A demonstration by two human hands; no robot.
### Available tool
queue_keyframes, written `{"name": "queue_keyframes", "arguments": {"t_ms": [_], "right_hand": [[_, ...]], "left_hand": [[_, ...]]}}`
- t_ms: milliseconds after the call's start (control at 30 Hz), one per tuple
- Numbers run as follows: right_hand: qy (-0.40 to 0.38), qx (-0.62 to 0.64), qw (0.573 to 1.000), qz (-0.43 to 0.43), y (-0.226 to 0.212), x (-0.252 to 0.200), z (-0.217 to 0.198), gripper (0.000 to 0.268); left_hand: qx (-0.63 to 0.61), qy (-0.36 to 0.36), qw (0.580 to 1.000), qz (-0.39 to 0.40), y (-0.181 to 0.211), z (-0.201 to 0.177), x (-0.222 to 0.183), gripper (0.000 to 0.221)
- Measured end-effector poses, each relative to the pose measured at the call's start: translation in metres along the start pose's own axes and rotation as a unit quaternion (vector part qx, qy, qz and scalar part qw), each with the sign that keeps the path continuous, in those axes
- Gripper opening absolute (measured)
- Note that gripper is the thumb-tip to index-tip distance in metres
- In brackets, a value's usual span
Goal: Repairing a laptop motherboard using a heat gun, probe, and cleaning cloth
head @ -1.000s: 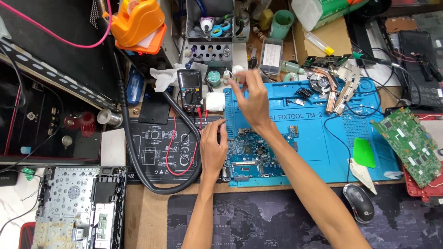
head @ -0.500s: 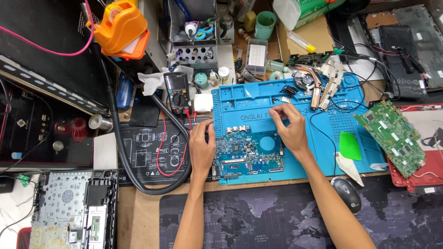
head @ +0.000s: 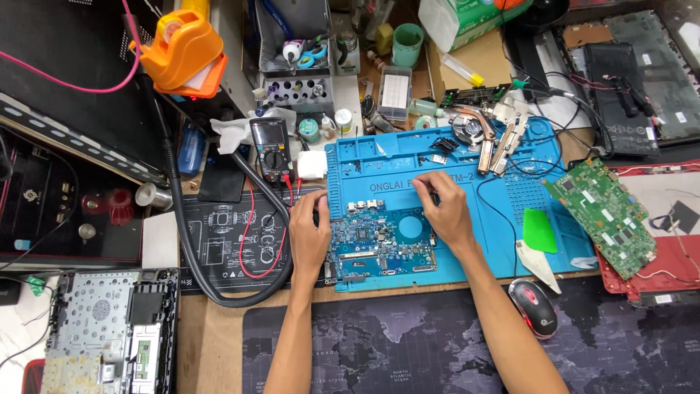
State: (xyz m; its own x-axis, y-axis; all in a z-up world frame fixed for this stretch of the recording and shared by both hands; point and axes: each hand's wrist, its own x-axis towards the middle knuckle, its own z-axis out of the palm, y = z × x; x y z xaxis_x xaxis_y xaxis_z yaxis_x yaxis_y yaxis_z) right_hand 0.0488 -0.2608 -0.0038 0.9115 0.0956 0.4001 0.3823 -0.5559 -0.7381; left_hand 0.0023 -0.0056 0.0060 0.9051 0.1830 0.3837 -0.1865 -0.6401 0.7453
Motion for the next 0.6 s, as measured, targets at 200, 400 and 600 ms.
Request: {"name": "queue_keyframes", "arguments": {"t_ms": [200, 400, 600], "right_hand": [[-0.007, -0.013, 1.000, -0.011, 0.0032, -0.0008, -0.0009, 0.015], [0.001, -0.019, 1.000, -0.020, 0.0012, 0.0009, -0.0010, 0.015], [0.003, -0.031, 0.999, -0.021, 0.0034, 0.0003, 0.0006, 0.017]], "left_hand": [[0.008, 0.000, 1.000, 0.011, 0.0010, -0.0005, 0.0000, 0.019], [0.004, 0.007, 1.000, 0.014, 0.0000, 0.0006, 0.0000, 0.019], [0.012, 0.010, 1.000, 0.025, 0.0016, 0.0000, 0.0000, 0.017]]}}
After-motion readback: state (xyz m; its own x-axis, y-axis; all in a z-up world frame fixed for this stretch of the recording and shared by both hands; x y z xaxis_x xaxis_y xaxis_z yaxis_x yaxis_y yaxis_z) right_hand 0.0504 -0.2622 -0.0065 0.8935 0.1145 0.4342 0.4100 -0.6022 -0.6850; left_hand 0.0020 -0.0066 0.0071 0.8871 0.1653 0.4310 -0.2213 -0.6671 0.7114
